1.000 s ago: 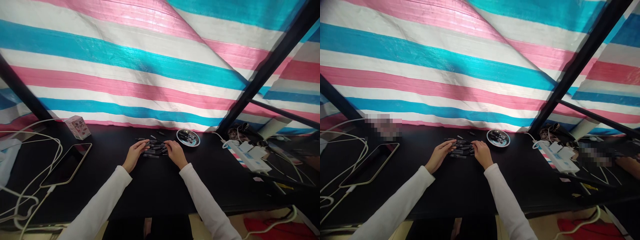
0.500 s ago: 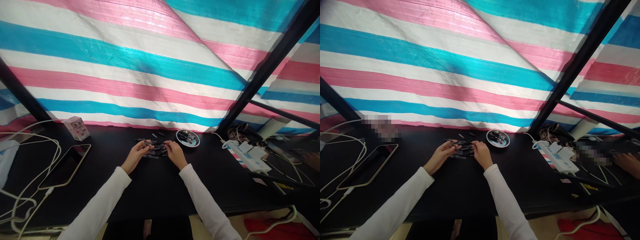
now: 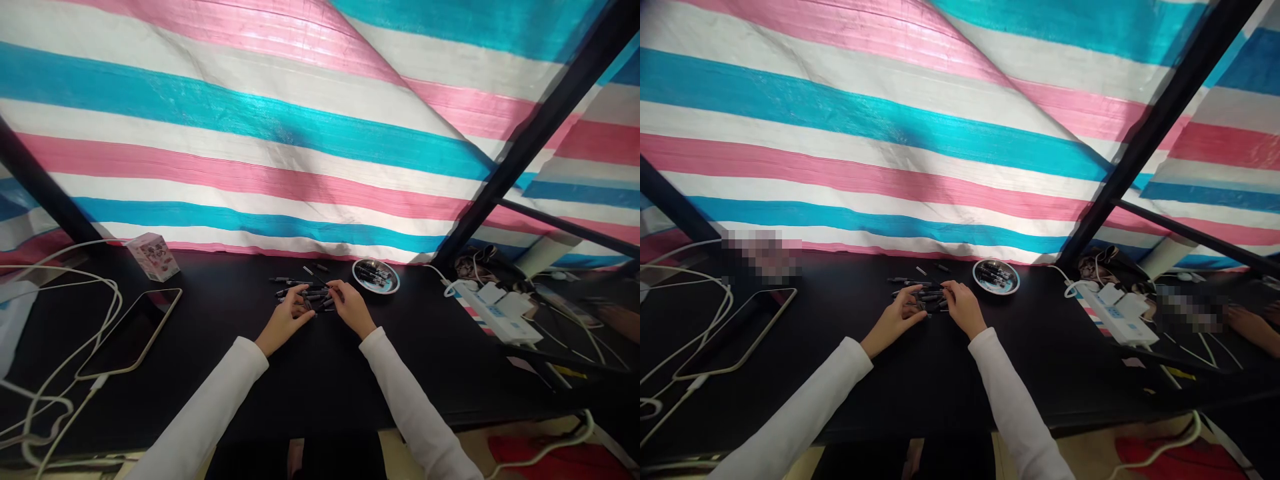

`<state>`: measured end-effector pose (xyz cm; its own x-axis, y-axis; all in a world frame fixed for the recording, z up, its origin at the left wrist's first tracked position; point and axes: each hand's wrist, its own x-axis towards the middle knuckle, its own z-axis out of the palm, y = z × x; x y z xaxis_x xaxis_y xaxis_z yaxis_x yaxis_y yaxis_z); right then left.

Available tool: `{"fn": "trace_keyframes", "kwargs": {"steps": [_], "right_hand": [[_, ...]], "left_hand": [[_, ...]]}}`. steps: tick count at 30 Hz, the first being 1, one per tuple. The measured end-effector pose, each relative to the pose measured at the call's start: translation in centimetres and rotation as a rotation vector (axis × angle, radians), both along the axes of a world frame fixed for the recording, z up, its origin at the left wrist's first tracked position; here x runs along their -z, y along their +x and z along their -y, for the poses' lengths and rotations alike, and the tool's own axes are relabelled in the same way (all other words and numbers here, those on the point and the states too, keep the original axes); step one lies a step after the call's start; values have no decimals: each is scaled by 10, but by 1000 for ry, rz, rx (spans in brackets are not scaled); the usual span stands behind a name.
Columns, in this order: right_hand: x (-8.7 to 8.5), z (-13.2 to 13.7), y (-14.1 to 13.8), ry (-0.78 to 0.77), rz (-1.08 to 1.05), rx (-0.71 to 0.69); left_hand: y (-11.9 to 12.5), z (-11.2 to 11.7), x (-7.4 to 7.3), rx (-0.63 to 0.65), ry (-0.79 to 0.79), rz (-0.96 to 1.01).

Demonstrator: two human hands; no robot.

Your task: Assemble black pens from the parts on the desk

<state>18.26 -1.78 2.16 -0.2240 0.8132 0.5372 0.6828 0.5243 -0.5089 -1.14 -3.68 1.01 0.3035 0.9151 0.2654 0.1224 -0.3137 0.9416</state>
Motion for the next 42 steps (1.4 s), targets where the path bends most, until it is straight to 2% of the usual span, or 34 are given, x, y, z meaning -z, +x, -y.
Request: {"fn": "trace_keyframes", "kwargs": {"steps": [5,10,14,18,23,29,32,38,42], "right_hand": [[-1,-1,2,85,95,20],[0,-2,3,86,120,12],[2,-2,3,91,126,-3],[1,-2,3,97,135,2],[0,-1,3,92,145,-10],[-3,-2,10,113,146,9],[-5,-3,13,118,138,19],[-8,-2,15,132,148,38],[-7,0,12,138,186,36]], "left_hand": [[4,8,-4,184,126,-160],[4,8,-4,148,389,-468],[0,6,-3,88,512,-524],[-16,-2,-3,-34,549,-560],[-35,-11,1,26,553,-632],[-33,-8,-1,53,538,-634],[-34,-8,-2,-25,524,-557],[-47,-18,0,-317,535,-515],[-51,-21,1,-365,553,-494]]}}
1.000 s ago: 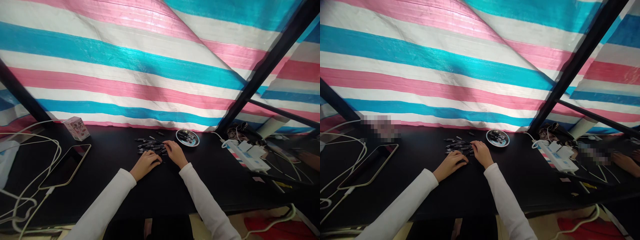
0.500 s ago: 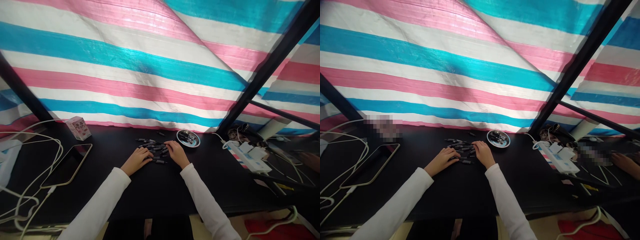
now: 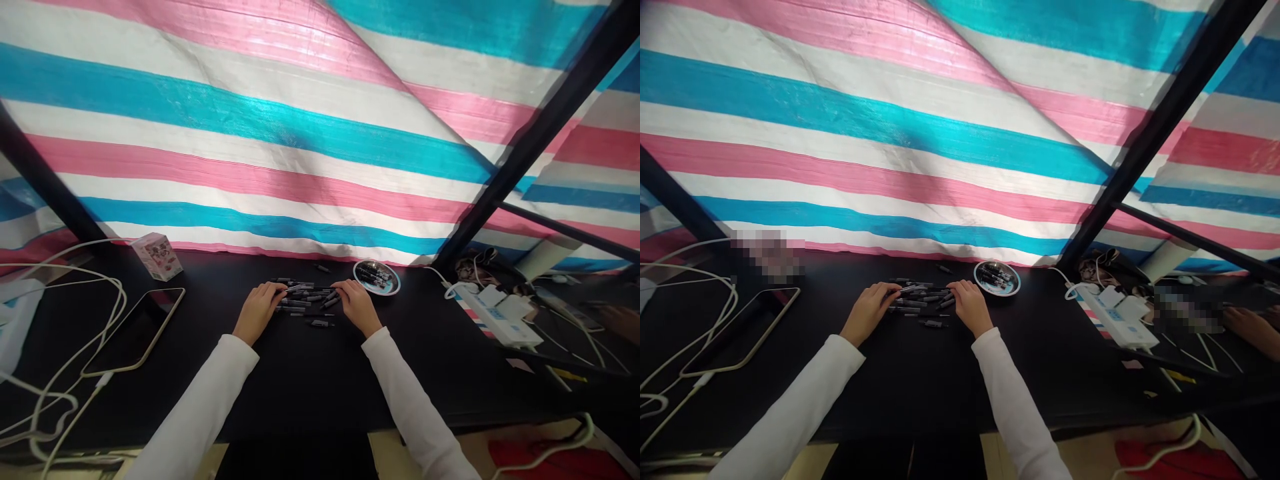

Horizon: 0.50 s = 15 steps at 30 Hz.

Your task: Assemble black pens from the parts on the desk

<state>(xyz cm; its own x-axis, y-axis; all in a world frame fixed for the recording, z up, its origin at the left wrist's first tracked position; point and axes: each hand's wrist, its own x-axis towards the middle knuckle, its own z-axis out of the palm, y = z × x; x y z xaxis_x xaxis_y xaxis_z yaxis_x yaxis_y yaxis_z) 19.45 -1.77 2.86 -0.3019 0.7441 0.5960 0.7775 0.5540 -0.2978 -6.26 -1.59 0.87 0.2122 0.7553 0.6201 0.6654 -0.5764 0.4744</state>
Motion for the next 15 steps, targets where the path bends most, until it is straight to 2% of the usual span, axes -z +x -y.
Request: {"fn": "trace_keyframes", "kwargs": {"steps": [7,15], "right_hand": [[1,2,-4,-2,63,-6],[0,1,1,53,95,67]], "left_hand": [[5,5,-4,46,0,-86],[0,5,-7,-24,62,-191]]}}
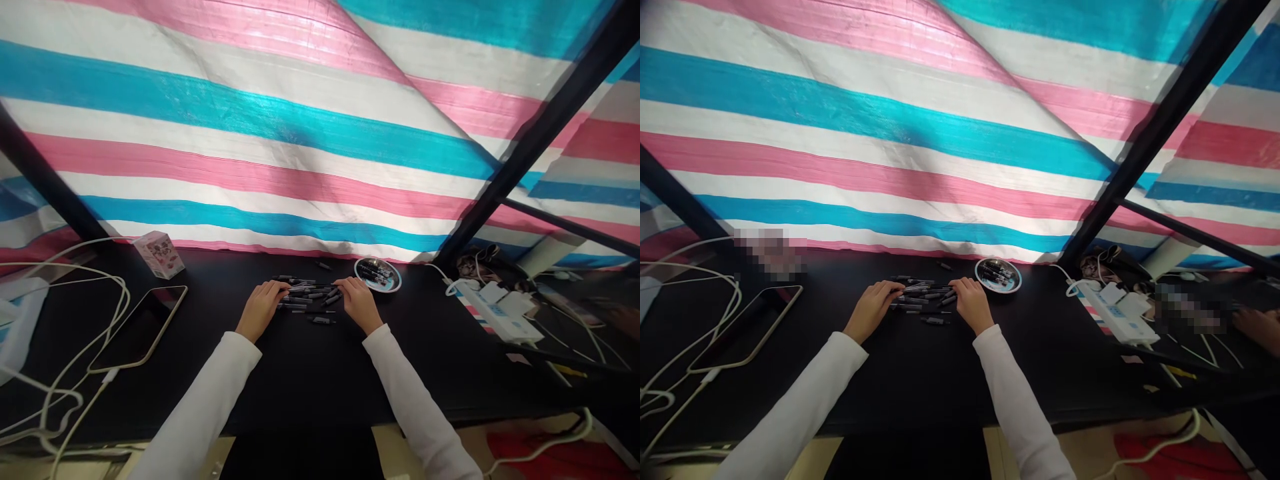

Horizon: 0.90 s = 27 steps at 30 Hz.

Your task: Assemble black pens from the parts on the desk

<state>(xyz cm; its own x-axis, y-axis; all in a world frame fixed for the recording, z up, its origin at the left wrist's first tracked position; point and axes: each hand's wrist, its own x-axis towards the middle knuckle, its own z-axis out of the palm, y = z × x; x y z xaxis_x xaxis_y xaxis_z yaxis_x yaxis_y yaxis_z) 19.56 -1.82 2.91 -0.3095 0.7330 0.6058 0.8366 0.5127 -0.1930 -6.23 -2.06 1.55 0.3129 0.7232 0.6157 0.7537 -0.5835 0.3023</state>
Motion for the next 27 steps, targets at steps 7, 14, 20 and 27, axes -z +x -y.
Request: {"fn": "trace_keyframes", "kwargs": {"steps": [7,14,20,27], "right_hand": [[0,0,-1,-4,38,8],[8,5,-15,-71,79,-135],[8,10,-24,-131,37,-234],[-8,23,-20,-113,26,-196]], "left_hand": [[2,3,-3,43,-29,21],[12,9,-1,147,-38,-47],[14,11,0,164,-39,-114],[11,8,-1,40,-34,-76]]}}
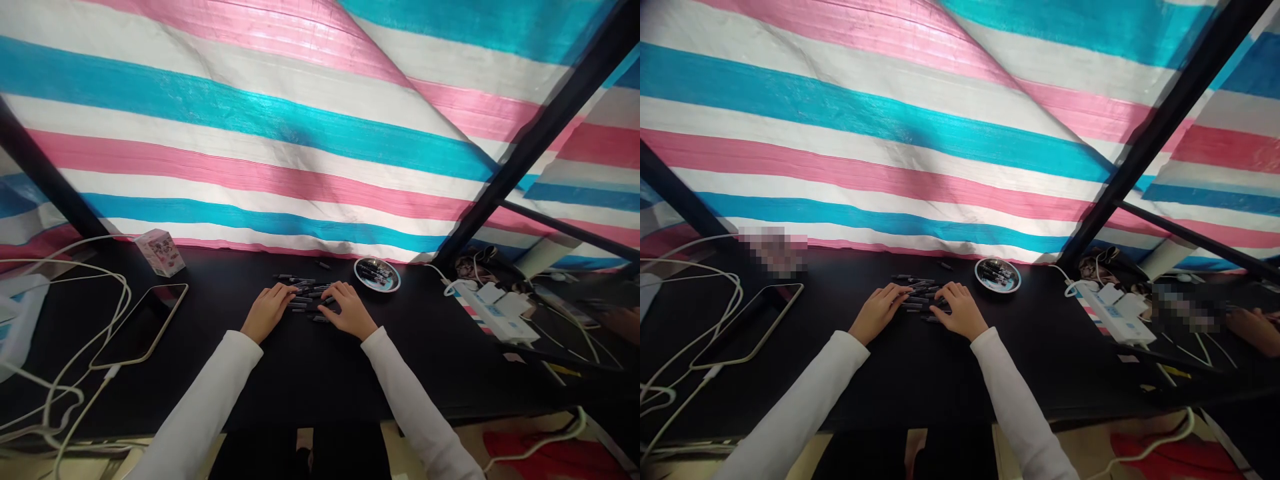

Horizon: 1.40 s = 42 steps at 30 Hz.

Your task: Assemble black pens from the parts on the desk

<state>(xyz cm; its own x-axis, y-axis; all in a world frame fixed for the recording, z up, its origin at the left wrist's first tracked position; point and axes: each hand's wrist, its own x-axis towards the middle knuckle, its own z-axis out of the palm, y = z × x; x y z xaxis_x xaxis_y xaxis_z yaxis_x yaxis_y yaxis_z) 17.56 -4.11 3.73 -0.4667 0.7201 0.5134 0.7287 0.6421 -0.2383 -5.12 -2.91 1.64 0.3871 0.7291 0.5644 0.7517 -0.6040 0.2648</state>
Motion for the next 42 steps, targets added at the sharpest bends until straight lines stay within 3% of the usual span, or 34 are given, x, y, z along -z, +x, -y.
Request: {"fn": "trace_keyframes", "kwargs": {"steps": [7,18,26,42], "right_hand": [[12,4,-3,-69,156,-105],[11,-12,14,72,-26,192],[13,-11,12,96,20,191],[10,-12,15,116,102,190]], "left_hand": [[-1,-2,3,-37,21,1],[-4,-3,1,-35,-13,20],[-3,-2,0,41,-46,23],[-2,0,-1,67,-67,37]]}}
